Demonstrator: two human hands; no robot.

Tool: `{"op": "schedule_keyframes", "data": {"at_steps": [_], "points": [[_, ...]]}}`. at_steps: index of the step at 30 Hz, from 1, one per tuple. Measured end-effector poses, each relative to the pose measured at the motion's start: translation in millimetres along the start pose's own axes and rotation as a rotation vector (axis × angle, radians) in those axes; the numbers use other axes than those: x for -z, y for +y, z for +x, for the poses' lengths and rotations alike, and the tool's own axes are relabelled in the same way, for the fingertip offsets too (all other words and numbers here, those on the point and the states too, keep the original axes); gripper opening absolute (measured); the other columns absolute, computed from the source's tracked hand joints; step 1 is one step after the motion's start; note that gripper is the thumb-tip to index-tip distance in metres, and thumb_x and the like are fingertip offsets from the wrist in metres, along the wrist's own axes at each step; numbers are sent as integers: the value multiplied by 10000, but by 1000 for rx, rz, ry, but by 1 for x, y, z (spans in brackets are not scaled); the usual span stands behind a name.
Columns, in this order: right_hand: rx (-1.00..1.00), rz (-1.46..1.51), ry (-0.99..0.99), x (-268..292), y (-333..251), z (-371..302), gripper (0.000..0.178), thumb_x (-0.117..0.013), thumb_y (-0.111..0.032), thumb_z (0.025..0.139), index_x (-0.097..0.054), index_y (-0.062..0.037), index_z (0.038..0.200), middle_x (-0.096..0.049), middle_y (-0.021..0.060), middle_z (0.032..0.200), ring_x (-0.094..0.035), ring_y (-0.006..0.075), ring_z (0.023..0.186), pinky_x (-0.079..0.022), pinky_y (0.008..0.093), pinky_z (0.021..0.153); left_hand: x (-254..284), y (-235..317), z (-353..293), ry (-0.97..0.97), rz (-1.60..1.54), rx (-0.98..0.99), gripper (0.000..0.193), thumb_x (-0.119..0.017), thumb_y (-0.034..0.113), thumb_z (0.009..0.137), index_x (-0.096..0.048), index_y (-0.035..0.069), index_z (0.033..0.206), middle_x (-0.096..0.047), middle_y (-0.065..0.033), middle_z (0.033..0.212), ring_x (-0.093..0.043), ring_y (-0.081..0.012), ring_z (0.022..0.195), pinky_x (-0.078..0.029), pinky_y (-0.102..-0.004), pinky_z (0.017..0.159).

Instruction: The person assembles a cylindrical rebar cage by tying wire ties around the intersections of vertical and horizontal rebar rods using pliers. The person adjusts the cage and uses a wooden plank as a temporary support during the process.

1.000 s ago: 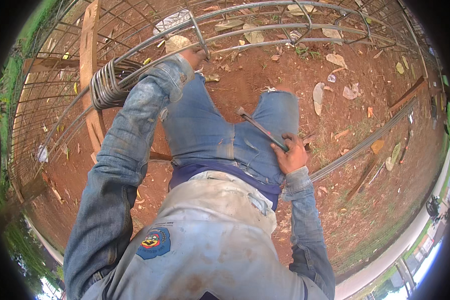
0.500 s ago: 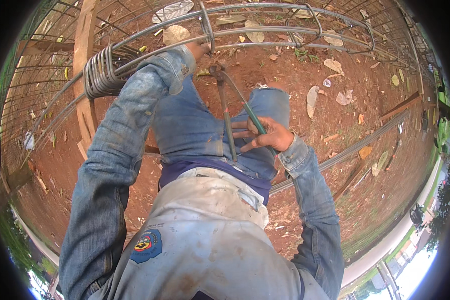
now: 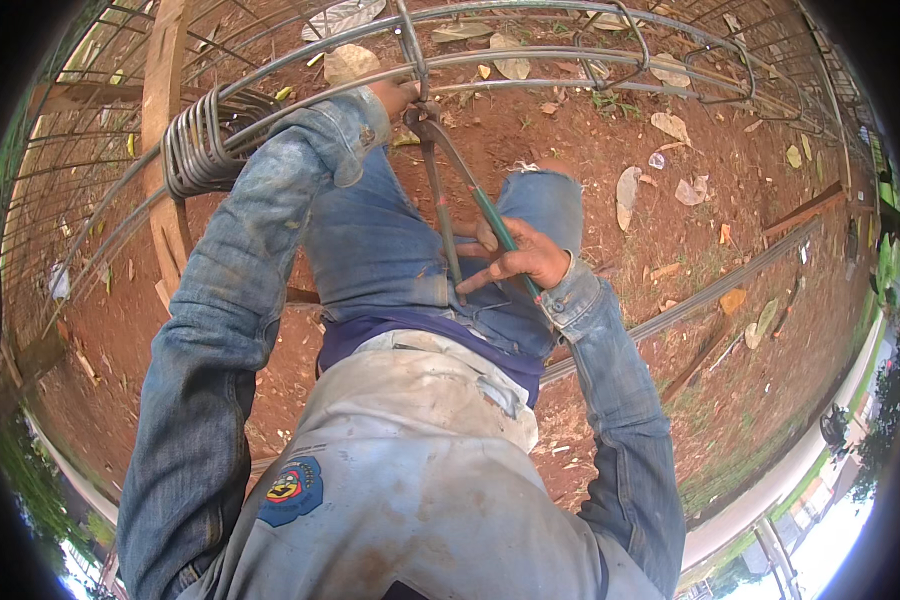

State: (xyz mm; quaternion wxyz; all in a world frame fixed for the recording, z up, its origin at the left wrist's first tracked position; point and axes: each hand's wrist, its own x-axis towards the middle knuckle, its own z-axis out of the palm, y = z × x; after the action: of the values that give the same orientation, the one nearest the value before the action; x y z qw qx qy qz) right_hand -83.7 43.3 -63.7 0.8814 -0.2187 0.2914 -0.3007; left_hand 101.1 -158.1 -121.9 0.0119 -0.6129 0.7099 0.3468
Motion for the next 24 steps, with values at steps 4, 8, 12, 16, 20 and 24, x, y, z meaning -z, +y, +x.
{"op": "schedule_keyframes", "data": {"at_steps": [4,8,12,16,20,24], "points": [[25,-245,27,19,17,2,183,-554,-2,706,-430,-69,823,-449,240,1242,-498,330,1131,-499,425,836,-6,0,6,-5,51,30,371,-529,419,869,-674,102,999,-650,-161,896,-617,-271,810,-462,-420,724],[62,-301,155,12,26,5,250,-606,-221,807,-424,-83,908,-546,212,1108,-591,276,952,-486,370,807,-1,4,5,-100,41,96,439,-516,476,861,-679,83,971,-639,-155,805,-612,-262,738,-457,-423,663],[21,-47,161,17,42,2,412,-550,-443,852,-394,-90,997,-556,202,1056,-600,277,918,-490,393,789,13,9,-12,-89,-5,33,534,-511,531,842,-670,33,947,-629,-150,759,-613,-254,726,-454,-418,628],[48,226,-36,25,53,4,433,-482,-482,878,-405,-84,1031,-562,195,1029,-616,274,875,-508,391,735,19,13,-14,-137,-13,72,572,-523,547,824,-658,0,927,-618,-137,731,-597,-248,693,-448,-408,609],[-2,198,-40,39,56,10,491,-462,-531,864,-404,-82,1053,-585,178,951,-626,254,822,-520,365,688,13,-4,-4,-94,-72,-20,552,-522,532,828,-649,-4,871,-603,-123,704,-574,-230,655,-441,-385,608],[-189,-10,161,41,34,6,583,-533,-551,815,-395,-65,1107,-606,140,843,-632,224,754,-526,347,618,36,20,-25,-183,0,53,466,-520,462,858,-641,13,835,-598,-103,693,-566,-201,635,-438,-356,604]]}}
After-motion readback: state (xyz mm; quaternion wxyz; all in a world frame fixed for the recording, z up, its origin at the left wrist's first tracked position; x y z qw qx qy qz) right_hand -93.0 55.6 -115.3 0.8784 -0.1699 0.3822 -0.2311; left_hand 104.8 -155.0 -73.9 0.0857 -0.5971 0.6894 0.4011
